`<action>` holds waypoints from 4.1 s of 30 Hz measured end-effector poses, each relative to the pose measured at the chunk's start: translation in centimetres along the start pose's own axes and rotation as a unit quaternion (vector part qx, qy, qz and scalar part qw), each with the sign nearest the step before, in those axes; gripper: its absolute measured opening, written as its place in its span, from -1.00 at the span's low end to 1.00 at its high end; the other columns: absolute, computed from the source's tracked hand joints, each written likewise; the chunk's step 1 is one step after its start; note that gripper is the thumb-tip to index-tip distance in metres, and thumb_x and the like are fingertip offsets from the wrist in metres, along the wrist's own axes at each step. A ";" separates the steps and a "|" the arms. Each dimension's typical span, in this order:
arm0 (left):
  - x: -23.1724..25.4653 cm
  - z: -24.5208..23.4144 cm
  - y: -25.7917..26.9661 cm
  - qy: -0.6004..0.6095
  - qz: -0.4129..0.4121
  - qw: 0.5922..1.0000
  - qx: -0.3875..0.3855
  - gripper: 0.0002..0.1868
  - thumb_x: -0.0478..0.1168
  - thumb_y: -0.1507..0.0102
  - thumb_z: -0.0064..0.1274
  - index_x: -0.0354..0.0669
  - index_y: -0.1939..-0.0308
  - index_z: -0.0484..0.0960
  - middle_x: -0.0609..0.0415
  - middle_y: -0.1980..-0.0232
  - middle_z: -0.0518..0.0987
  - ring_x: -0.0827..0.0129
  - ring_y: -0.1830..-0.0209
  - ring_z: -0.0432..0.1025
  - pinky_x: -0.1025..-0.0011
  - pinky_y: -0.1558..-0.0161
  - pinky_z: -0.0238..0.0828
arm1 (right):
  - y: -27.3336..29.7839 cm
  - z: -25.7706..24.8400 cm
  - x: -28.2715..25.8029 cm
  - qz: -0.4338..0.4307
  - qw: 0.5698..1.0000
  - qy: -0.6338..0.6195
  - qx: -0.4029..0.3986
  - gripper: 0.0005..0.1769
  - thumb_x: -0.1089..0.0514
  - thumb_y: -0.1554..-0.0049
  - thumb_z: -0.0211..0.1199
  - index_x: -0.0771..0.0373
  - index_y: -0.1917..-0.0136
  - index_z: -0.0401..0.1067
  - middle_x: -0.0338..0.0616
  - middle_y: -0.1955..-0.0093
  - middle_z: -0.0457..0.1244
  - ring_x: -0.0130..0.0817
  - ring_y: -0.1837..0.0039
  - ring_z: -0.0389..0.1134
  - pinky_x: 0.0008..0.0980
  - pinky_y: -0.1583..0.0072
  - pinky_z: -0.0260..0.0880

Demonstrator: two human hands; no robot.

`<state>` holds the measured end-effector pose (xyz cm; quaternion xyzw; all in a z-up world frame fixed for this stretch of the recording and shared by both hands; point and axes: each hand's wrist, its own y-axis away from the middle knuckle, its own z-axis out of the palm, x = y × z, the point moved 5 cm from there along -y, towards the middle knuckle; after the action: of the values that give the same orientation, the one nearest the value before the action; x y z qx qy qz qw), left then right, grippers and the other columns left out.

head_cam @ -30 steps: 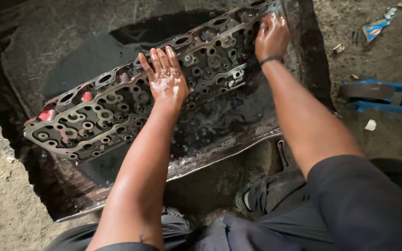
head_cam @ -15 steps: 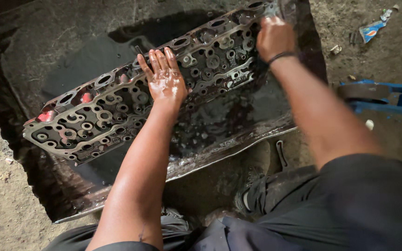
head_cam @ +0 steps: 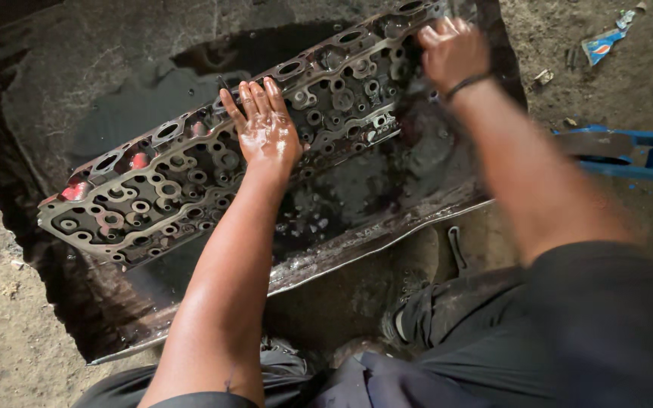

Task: The person scrubs a large, flat metal engine component, likely a cylinder head, using a small abrasive pad. The person repeatedly rubs the surface and the intricate internal passages of the part, which is resting in a shallow metal tray filled with liquid.

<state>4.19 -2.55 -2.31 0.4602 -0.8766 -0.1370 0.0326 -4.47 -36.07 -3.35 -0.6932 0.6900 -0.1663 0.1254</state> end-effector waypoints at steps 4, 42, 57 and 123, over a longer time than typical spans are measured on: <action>0.1 0.5 0.0 -0.002 -0.003 1.000 -0.003 0.37 0.30 -0.01 0.31 -0.41 -0.57 -0.13 -0.37 -0.60 0.03 -0.16 -0.64 -0.19 -0.29 -0.45 -0.71 | -0.4 -1.2 -1.0 0.036 0.999 -0.009 -0.037 -0.87 0.18 -0.20 0.19 0.20 0.03 0.54 0.09 0.02 0.36 0.10 -0.03 0.42 0.03 -0.06 0.42; 0.0 0.1 0.0 0.023 0.006 0.999 0.032 0.30 0.22 -0.05 0.28 -0.45 -0.55 -0.14 -0.39 -0.59 0.04 -0.17 -0.63 -0.19 -0.30 -0.41 -0.75 | 2.2 1.8 -3.2 0.398 0.898 -0.179 -0.056 -0.41 0.10 -0.13 0.27 0.22 -0.42 0.40 0.25 -0.12 0.37 0.07 -0.17 0.43 -0.14 -0.25 0.38; 0.1 1.6 -0.7 -0.019 0.002 0.998 0.054 -0.08 -0.10 -0.24 -0.06 -0.44 -0.57 -0.09 -0.40 -0.58 0.07 -0.19 -0.63 -0.16 -0.35 -0.41 -0.76 | 1.9 7.3 -2.4 0.479 0.861 -0.161 0.059 -0.56 0.10 -0.11 0.16 0.14 -0.27 0.46 0.13 0.03 0.40 -0.04 0.00 0.46 -0.08 -0.08 0.45; -21.8 18.6 21.2 0.428 -0.573 0.626 0.312 -0.56 -0.15 -0.04 0.32 -0.24 0.09 0.53 -0.25 0.09 0.62 -0.12 0.10 0.54 0.09 0.04 0.48 | 12.1 -2.7 -39.7 0.049 0.941 -0.230 -0.244 -0.54 -0.19 -0.23 0.18 0.28 0.03 0.48 0.13 0.09 0.38 0.12 -0.03 0.39 0.05 -0.08 0.36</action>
<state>-3.59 30.59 -12.93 0.8590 -0.3135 0.3658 0.1731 -16.32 3.51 -7.99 -0.6875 0.6944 0.1780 0.1155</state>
